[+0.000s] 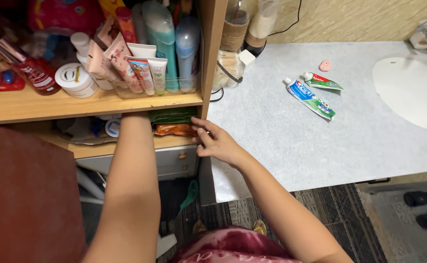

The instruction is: The person organizes various bathroom supplies by placing them into a cabinet under the sink. They handle wet wipes, toothpaste, and other toiletries, arranging them on shelves and in drawers. The person also washes their hands at the sink and dries them with a towel.

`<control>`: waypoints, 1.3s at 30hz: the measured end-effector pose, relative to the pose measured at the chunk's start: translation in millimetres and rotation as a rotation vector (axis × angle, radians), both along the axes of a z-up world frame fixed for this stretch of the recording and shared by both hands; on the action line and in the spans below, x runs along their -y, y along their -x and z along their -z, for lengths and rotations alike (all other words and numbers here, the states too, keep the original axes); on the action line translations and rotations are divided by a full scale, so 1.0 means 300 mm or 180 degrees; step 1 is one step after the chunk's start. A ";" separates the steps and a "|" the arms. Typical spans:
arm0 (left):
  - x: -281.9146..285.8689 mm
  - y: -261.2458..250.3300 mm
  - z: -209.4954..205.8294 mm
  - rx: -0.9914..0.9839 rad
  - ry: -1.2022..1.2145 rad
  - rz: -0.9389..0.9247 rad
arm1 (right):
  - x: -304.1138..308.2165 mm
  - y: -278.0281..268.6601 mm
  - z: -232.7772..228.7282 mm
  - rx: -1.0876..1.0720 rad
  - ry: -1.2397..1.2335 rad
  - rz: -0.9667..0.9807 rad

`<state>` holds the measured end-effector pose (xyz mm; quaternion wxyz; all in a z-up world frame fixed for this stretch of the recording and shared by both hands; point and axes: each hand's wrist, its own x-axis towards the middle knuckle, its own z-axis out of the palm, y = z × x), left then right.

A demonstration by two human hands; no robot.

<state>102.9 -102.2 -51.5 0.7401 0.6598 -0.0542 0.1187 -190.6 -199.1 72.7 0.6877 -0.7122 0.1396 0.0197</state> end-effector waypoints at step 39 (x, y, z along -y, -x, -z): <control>1.197 1.178 -0.113 0.0213 -0.2565 0.1047 | 1.577 0.318 0.221 0.0780 0.3512 0.1184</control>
